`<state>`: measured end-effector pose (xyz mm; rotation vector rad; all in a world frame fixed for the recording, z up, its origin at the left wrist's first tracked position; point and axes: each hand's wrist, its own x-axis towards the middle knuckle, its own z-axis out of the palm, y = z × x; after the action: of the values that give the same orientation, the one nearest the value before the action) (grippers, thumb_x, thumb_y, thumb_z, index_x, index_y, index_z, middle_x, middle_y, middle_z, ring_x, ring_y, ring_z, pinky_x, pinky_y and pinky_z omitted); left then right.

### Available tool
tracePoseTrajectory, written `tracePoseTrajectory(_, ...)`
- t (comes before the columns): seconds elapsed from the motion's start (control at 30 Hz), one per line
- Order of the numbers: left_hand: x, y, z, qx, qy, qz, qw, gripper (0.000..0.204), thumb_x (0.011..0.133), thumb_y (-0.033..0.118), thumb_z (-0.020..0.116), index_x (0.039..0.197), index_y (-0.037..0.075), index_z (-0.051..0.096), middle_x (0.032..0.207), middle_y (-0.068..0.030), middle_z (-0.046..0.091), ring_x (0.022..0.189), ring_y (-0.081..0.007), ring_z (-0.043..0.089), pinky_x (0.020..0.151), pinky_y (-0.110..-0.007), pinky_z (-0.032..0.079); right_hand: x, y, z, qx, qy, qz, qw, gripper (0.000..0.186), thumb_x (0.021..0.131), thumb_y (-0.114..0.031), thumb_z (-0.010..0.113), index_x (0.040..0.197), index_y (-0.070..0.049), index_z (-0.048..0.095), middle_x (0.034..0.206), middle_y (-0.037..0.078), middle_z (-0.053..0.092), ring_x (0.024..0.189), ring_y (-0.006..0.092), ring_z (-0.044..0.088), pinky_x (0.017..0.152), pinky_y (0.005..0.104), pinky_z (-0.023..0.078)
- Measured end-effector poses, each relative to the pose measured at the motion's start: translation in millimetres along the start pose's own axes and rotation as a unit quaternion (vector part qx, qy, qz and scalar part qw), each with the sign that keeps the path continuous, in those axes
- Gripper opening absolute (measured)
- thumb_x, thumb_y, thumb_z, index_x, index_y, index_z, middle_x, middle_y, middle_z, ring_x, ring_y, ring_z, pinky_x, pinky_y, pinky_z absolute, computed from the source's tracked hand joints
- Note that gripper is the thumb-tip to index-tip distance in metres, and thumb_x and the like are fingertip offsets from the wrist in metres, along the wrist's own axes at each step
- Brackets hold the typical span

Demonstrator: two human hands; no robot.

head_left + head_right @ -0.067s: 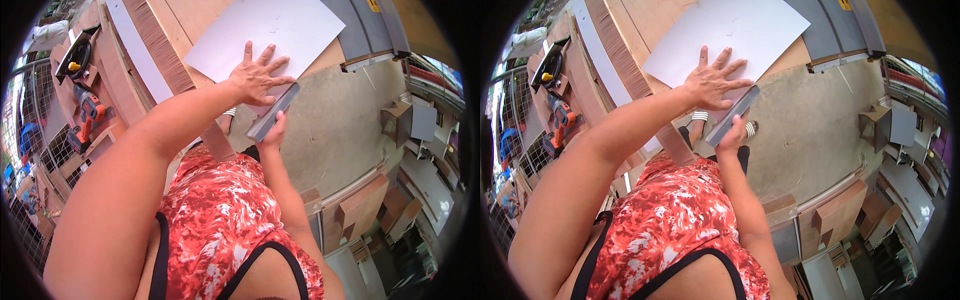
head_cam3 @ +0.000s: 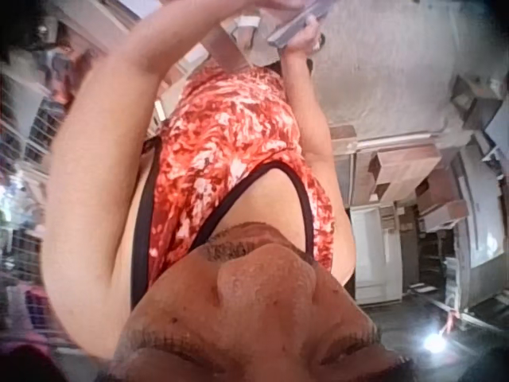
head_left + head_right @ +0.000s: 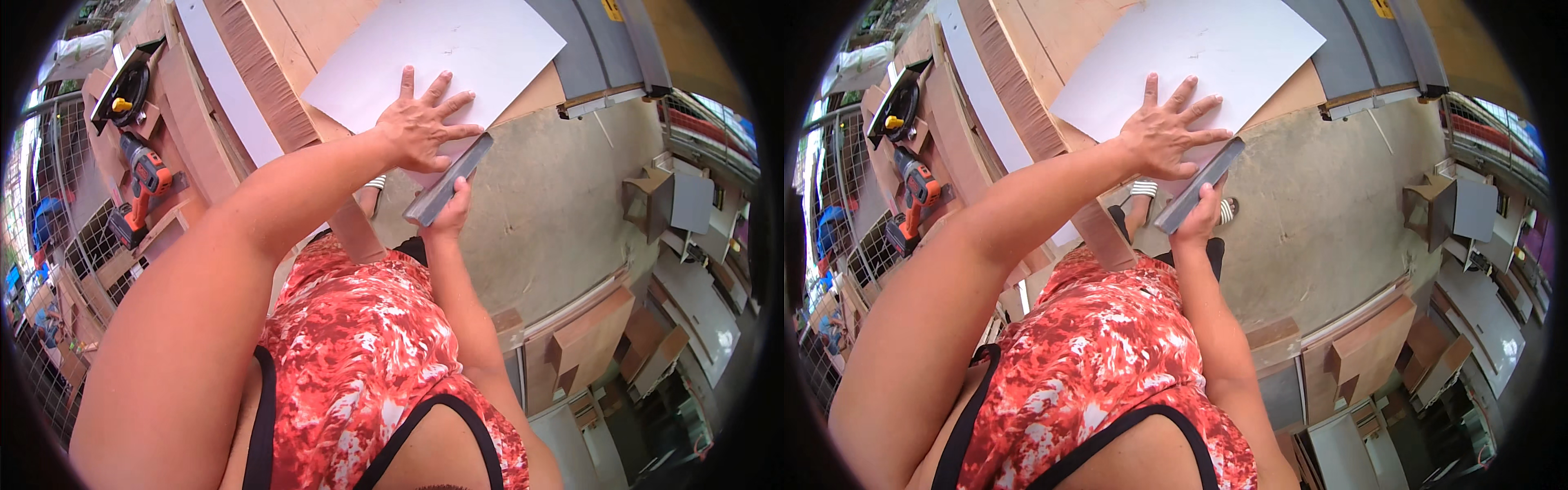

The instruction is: The person sands a white rectangular board with a sanding block, then uses a table saw to cut a strip from the board. The person then walks to a wooden cabinet and fits the cut strip into a vertical slot.

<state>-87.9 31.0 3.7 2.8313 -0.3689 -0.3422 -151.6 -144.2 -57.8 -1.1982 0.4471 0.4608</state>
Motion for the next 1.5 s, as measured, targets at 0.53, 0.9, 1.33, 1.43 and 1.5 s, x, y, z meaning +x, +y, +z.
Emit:
tracePoseTrajectory(0.53, 6.1, -7.6, 2.7, 0.023, 0.010, 0.006, 1.000, 0.074, 0.080, 0.053, 0.055, 0.153, 0.049, 0.043, 0.169, -0.0005, 0.027, 0.157, -0.0393, 0.015, 0.114, -0.083, 0.010, -31.7, 4.5, -1.8, -0.062, -0.038, -0.015, 0.997, 0.061, 0.096, -0.044, 0.042, 0.148, -0.011, 0.040, 0.113, 0.013, 0.060, 0.089, 0.0260, 0.066, 0.070, 0.0434, 0.058)
tracePoseTrajectory(0.9, 8.8, -7.7, -2.4, 0.017, -0.009, 0.008, 1.000, 0.076, 0.080, 0.051, 0.056, 0.154, 0.047, 0.042, 0.170, -0.0006, 0.026, 0.158, -0.0384, 0.013, 0.115, -0.082, 0.008, -9.7, -4.7, 8.9, -0.007, -0.055, -0.069, 0.996, 0.069, 0.095, -0.031, 0.038, 0.160, -0.010, 0.028, 0.131, 0.013, 0.052, 0.103, 0.0212, 0.059, 0.080, 0.0358, 0.051)
tracePoseTrajectory(1.33, 6.1, -6.2, -3.7, 0.020, -0.012, 0.009, 1.000, 0.072, 0.083, 0.052, 0.053, 0.153, 0.048, 0.043, 0.170, 0.0003, 0.025, 0.157, -0.0378, 0.014, 0.115, -0.082, 0.009, -7.2, -36.0, 28.4, -0.012, -0.061, -0.104, 0.993, 0.078, 0.091, -0.026, 0.038, 0.162, -0.002, 0.020, 0.149, 0.017, 0.042, 0.129, 0.0281, 0.052, 0.107, 0.0405, 0.045)
tracePoseTrajectory(1.43, 6.4, -7.2, -4.6, 0.024, -0.015, 0.011, 1.000, 0.072, 0.083, 0.051, 0.053, 0.154, 0.048, 0.042, 0.170, -0.0001, 0.025, 0.157, -0.0378, 0.015, 0.115, -0.082, 0.010, -37.9, -16.6, 16.4, -0.035, -0.081, -0.063, 0.994, 0.075, 0.092, -0.027, 0.037, 0.162, -0.005, 0.022, 0.142, 0.016, 0.047, 0.119, 0.0252, 0.057, 0.094, 0.0371, 0.052)
tracePoseTrajectory(1.5, 6.4, -8.2, -1.2, 0.023, -0.010, 0.013, 1.000, 0.072, 0.083, 0.051, 0.053, 0.154, 0.048, 0.042, 0.170, -0.0003, 0.025, 0.157, -0.0377, 0.015, 0.115, -0.082, 0.010, -26.9, -17.3, 18.9, -0.041, -0.049, -0.072, 0.995, 0.071, 0.094, -0.031, 0.037, 0.160, -0.009, 0.026, 0.131, 0.013, 0.053, 0.097, 0.0212, 0.062, 0.076, 0.0343, 0.055)
